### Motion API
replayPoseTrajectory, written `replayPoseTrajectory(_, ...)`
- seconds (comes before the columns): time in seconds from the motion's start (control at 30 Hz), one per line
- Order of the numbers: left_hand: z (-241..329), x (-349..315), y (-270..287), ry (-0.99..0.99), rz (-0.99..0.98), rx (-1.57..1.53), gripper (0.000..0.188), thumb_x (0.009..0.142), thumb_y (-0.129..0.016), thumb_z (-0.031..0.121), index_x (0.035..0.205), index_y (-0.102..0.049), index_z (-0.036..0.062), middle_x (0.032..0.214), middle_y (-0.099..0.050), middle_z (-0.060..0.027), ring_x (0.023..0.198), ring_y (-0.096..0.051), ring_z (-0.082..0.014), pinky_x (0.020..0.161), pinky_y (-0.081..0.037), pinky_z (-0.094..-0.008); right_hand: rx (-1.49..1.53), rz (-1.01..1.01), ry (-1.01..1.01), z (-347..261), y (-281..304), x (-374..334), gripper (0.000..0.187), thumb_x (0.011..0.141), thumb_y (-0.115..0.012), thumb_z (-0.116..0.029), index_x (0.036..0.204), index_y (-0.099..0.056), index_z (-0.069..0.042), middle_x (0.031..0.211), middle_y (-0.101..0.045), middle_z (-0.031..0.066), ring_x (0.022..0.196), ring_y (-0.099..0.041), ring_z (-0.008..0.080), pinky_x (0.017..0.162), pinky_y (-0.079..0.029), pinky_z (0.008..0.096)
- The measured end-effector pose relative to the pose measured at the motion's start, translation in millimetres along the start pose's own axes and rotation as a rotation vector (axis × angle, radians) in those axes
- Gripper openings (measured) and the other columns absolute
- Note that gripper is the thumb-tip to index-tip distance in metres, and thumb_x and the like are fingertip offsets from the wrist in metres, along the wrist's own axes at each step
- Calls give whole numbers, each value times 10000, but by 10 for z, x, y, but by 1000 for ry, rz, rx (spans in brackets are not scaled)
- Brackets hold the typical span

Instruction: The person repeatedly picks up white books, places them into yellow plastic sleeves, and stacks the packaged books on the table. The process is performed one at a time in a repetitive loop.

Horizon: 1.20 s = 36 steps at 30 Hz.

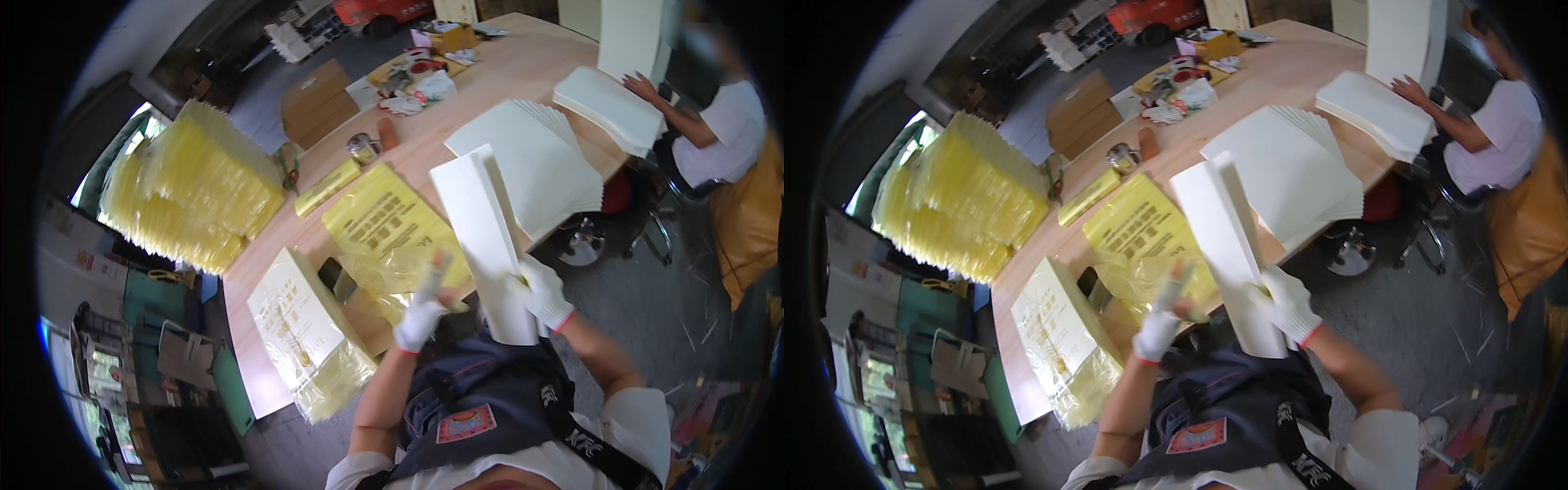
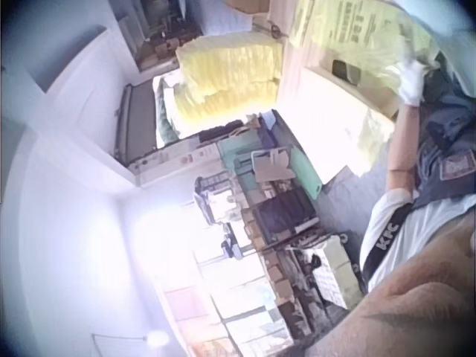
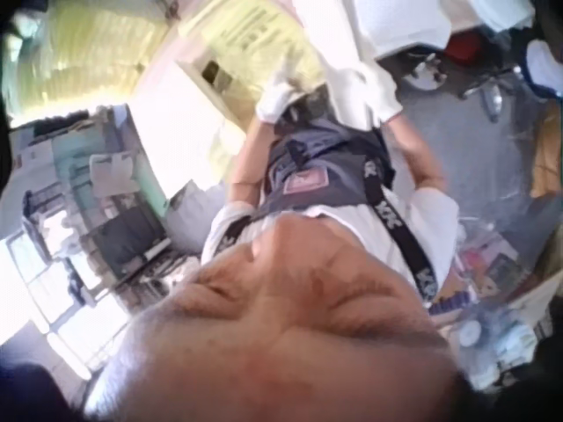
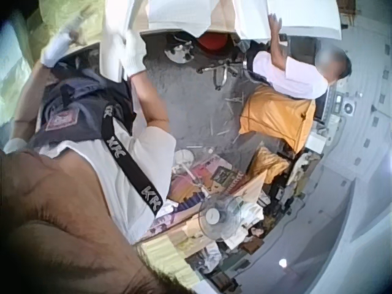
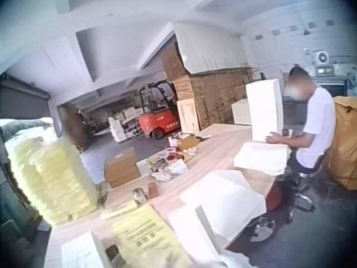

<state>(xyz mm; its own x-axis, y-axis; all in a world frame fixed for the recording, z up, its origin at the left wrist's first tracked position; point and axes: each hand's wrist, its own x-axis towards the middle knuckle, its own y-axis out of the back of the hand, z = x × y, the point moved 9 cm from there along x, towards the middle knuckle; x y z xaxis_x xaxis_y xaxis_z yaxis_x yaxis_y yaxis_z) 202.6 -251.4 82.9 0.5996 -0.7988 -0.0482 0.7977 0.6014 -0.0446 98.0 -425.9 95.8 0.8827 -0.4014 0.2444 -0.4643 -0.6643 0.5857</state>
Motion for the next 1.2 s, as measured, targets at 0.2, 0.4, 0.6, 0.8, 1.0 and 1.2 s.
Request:
replayPoseTrajectory(0.2, 1136, -362, 1063, -254, 11, -410, 721, 940, -521, 407, 1530, -210, 134, 1584, -207, -119, 703, -607, -138, 665, -536, -309, -496, -114, 669, -876, 133, -72, 230, 827, -669, -361, 830, -644, -132, 968, -650, 103, 614, -617, 268, 573, -531, 369)
replayPoseTrajectory(0.4, 637, -692, -348, 135, -273, 502, 767, 909, -612, 142, 1534, -173, 62, 810, -613, -40, 695, -555, -86, 668, -452, -208, -271, -561, 482, -784, -608, 231, 307, 866, -605, -347, 943, -655, -54, 913, -655, 220, 898, -638, 358, 730, -520, 394)
replayPoseTrajectory(0.6, 42, -1190, 35, -395, 202, 606, 310, 805, -590, -89, 1075, -658, 48, 898, -672, -101, 789, -657, -198, 669, -519, -299, 847, -592, -423, 66, -1145, 225, 288, 909, -649, -230, 1073, -687, 4, 1003, -704, 40, 880, -637, 123, 786, -494, 263)
replayPoseTrajectory(0.8, 669, -266, -550, -504, 107, 812, 381, 742, -559, 5, 1069, -659, 174, 863, -677, -81, 730, -673, -268, 629, -543, -363, 191, -416, 196, -518, -1455, 405, 420, 823, -681, -282, 1177, -625, -62, 1133, -638, 117, 1029, -614, 275, 876, -483, 369)
replayPoseTrajectory(1.0, 81, -224, 13, -367, 285, 651, 280, 765, -602, -14, 1026, -634, 83, 866, -688, -109, 735, -678, -287, 639, -543, -354, -246, -560, 219, -564, -1402, -157, 517, 786, -696, -289, 1249, -564, -100, 1251, -564, 137, 1135, -556, 329, 952, -452, 437)
replayPoseTrajectory(1.2, -217, -943, -332, -456, 174, 702, 140, 717, -719, 33, 803, -627, 95, 764, -669, -94, 673, -653, -283, 591, -518, -367, -606, -92, 325, -360, -894, -330, 545, 747, -706, -254, 1237, -544, -80, 1045, -634, 148, 941, -636, 303, 811, -507, 456)
